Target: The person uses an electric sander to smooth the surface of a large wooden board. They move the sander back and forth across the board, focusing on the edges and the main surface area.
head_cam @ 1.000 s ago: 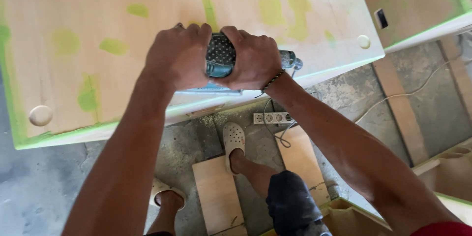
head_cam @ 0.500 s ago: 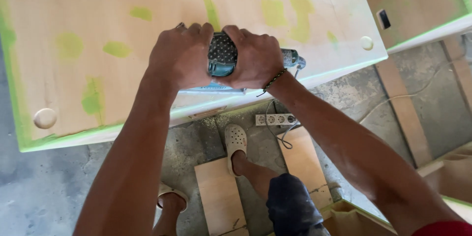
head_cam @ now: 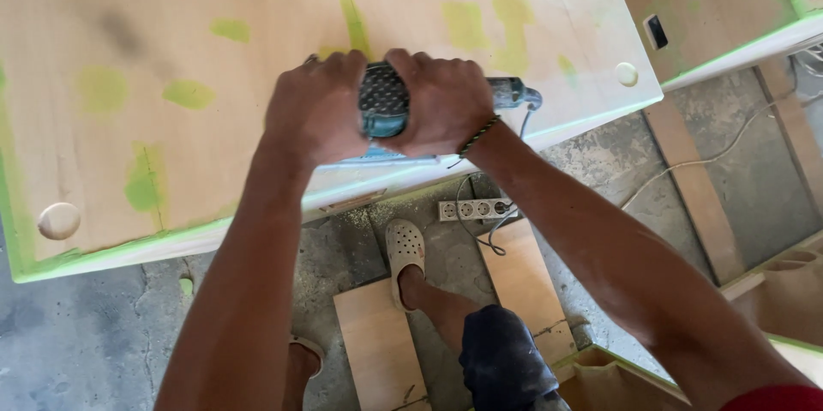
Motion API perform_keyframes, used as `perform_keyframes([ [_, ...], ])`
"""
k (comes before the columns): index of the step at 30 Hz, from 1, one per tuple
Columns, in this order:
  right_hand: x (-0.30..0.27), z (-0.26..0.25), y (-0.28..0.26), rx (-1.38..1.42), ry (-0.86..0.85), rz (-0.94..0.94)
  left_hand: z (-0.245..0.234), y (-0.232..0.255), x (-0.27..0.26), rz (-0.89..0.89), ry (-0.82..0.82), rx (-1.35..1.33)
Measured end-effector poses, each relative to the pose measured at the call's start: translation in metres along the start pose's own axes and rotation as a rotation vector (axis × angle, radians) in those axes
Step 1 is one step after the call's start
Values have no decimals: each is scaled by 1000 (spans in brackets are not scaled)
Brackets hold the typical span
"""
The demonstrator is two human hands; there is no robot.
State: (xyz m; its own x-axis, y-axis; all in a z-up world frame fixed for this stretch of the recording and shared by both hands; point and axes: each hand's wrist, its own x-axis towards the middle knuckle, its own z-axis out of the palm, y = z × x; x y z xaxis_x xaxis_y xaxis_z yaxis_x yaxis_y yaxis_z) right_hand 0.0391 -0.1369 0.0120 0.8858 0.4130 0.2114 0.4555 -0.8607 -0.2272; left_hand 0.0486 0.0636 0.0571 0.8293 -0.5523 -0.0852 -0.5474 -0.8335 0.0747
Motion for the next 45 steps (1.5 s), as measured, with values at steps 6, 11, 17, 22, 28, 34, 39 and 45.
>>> perform_keyframes([
  [6, 30, 14, -42, 0, 10, -90, 20, -55, -32, -128, 2, 101],
  [11, 39, -8, -43, 8, 26, -50, -2, -44, -16, 68, 316, 311],
  [17, 54, -13, -16, 216, -241, 428, 40, -26, 48, -583, 562, -409],
  [22, 42, -16, -7, -119, -193, 72, -45, 38, 0, -556, 53, -1078],
  [28, 17, -18, 27, 7, 15, -262, -50, 26, -18, -457, -298, -459],
  [34, -9, -34, 55, 63, -343, -180, 10, 38, -1, -269, -251, -32],
  [39, -24, -40, 75, 2, -366, -122, 13, 61, 9, -187, -104, -101],
  [45, -43, -43, 49, -110, -184, -199, 22, 63, -23, -152, 10, -122],
])
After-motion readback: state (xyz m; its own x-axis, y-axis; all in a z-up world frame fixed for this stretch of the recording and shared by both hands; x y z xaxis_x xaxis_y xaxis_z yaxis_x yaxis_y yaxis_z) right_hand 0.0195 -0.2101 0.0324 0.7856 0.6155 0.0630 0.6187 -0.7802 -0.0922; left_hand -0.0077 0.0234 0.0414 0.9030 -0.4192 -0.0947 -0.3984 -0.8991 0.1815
